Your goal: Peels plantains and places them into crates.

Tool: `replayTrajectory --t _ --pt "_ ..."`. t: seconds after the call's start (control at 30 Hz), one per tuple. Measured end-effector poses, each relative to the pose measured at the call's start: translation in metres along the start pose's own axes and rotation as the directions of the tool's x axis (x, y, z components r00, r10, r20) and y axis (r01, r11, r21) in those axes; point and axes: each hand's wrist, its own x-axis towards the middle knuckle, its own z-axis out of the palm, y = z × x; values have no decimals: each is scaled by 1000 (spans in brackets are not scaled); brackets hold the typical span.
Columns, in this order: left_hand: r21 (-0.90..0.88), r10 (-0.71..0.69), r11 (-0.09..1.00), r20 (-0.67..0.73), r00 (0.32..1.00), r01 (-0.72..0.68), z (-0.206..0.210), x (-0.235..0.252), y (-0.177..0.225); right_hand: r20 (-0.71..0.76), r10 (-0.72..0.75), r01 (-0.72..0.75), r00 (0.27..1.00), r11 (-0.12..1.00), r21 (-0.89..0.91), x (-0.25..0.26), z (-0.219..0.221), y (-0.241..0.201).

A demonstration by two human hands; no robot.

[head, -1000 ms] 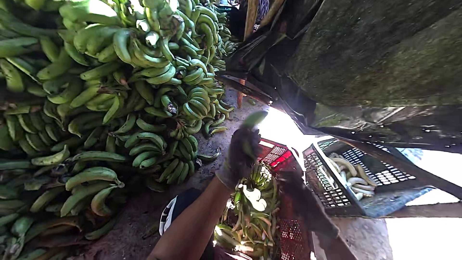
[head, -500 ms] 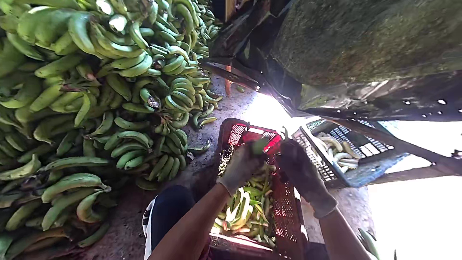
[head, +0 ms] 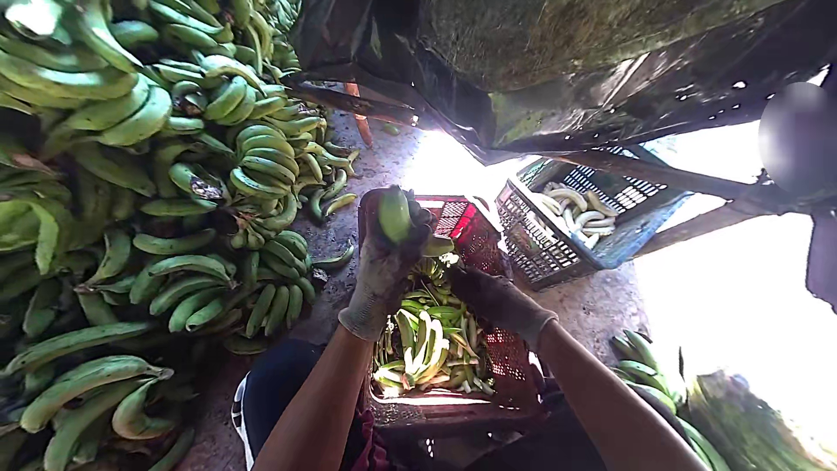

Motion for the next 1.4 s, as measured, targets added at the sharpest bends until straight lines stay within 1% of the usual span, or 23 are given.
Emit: replayTrajectory --t 0.03,0.1,0.13,0.2,0.27,0.3,0.4,0.47,0.5,0.57,0.6,0.67,0.7,0.77,0.87,0.97,1.03,1.07,1.13,1.2,1.27,1.33,1.4 --pt "-17 -66 998 9 998 67 -4 1 4 -50 -62 66 997 995 75 -4 -3 2" --pt "-15 -193 981 -24 981 193 -11 2 9 -174 -280 305 944 942 140 -10 -10 6" --pt "-29 -246 969 -23 969 245 -17 2 10 -215 -402 428 890 900 87 -11 -13 10" --pt "-24 -302 953 -24 953 302 -23 -1 6 -246 -626 598 739 779 -188 -12 -15 19" --pt "-24 -326 945 3 945 326 -23 -7 0 -254 -737 636 626 671 -380 -11 -10 19" --pt "-18 -324 946 27 946 324 -21 -9 -2 -261 -751 631 606 654 -417 -10 -7 17" --pt "26 -287 958 62 956 286 -9 -16 -4 -346 -718 563 604 692 -452 -5 -8 9" --pt "24 -292 956 101 951 291 -5 -17 -5 -477 -632 422 610 769 -480 1 -21 5" --pt "31 -319 948 111 941 317 -2 -16 -4 -555 -581 351 595 809 -471 4 -29 5" --pt "12 -370 927 179 911 374 -1 -15 -1 -624 -473 296 622 880 -371 11 -48 12" --pt "1 -391 916 211 896 400 -4 -14 1 -621 -434 303 652 901 -311 11 -54 17" --pt "-12 -415 907 149 898 421 -5 -9 1 -560 -448 363 697 894 -264 2 -52 19" --pt "4 -387 922 81 919 388 -7 -6 -2 -497 -487 416 718 873 -254 -7 -44 16" --pt "104 -251 961 -70 965 258 -9 -3 -9 -378 -604 544 701 797 -263 -16 -22 11" --pt "158 -142 975 -94 985 156 -9 -6 -10 -281 -642 581 713 766 -277 -19 -7 2" --pt "130 -210 970 35 977 204 0 -18 -6 -371 -686 537 626 724 -432 -6 -26 6" --pt "154 -314 944 151 937 291 3 -22 -2 -497 -667 428 556 742 -516 4 -43 12" --pt "176 -349 931 185 919 319 4 -22 0 -548 -631 391 549 774 -498 6 -49 15" --pt "124 -381 924 193 904 363 5 -17 -3 -569 -559 366 604 828 -425 3 -54 16" --pt "80 -317 947 104 943 310 -2 -13 -10 -509 -606 435 611 795 -423 -5 -41 9" --pt "168 -138 976 2 990 136 -15 -12 -19 -396 -689 549 606 723 -419 -10 -18 2" --pt "112 -92 987 -196 976 115 -13 -7 -18 -320 -719 599 617 693 -401 -14 -1 -2" --pt "-4 -30 1000 -190 981 30 -12 -3 -16 -312 -741 617 595 669 -413 -12 2 -4"
